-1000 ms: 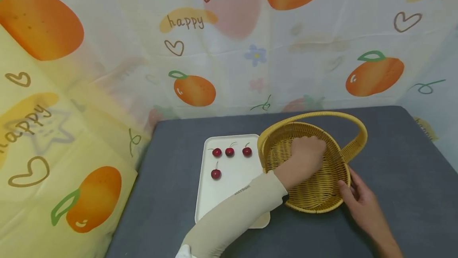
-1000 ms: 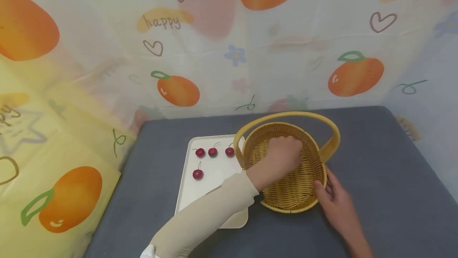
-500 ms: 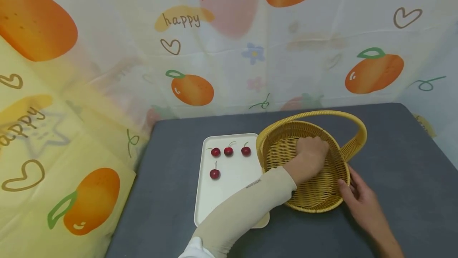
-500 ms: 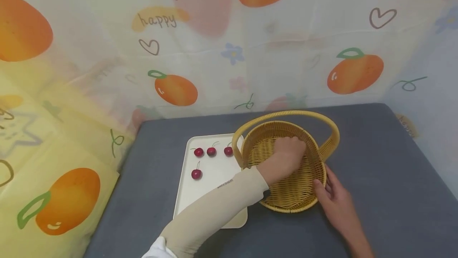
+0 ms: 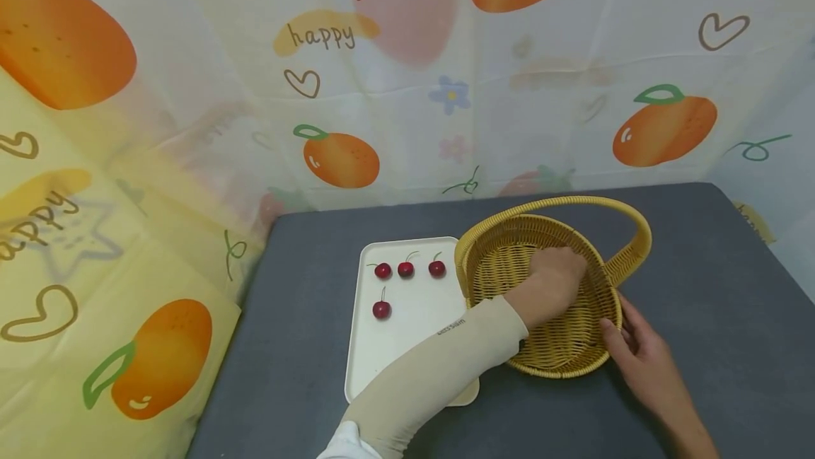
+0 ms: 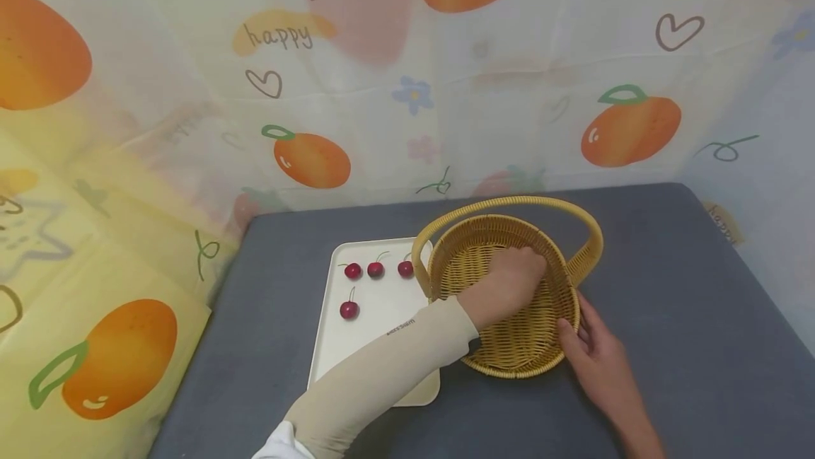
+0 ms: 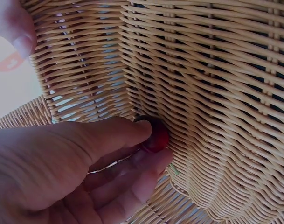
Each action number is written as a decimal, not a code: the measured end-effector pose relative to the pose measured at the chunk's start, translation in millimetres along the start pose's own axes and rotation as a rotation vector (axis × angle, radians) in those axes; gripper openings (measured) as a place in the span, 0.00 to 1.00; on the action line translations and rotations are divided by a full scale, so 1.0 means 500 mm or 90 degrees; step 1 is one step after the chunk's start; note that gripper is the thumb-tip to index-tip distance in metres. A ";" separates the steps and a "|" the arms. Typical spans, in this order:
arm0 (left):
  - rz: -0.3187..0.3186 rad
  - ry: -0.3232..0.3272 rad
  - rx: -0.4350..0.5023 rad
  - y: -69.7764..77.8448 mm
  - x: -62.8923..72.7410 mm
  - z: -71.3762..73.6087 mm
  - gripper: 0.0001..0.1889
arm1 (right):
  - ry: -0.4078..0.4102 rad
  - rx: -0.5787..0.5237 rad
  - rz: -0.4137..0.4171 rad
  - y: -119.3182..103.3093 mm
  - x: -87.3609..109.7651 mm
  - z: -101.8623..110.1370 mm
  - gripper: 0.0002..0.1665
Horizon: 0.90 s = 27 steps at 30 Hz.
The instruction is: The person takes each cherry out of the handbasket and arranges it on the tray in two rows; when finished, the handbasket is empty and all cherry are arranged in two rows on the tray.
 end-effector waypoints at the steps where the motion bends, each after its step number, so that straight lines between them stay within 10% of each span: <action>1: 0.001 0.001 0.006 0.000 0.000 -0.001 0.07 | 0.001 0.002 -0.001 0.001 0.000 0.000 0.38; 19: -0.001 -0.016 -0.020 -0.016 0.006 -0.010 0.12 | 0.002 -0.001 -0.001 0.000 0.000 -0.004 0.38; 27: -0.057 0.103 -0.136 -0.024 0.080 0.014 0.05 | 0.013 -0.003 0.014 -0.003 0.004 -0.003 0.37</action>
Point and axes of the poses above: each hand's wrist, its own x-axis away from the middle knuckle, its own z-axis out of the back of the hand, y = z × x, the point moved 4 cm from there along -x, towards the middle knuckle, and after that the axes turned 13 degrees about -x, right-handed, at the moved point
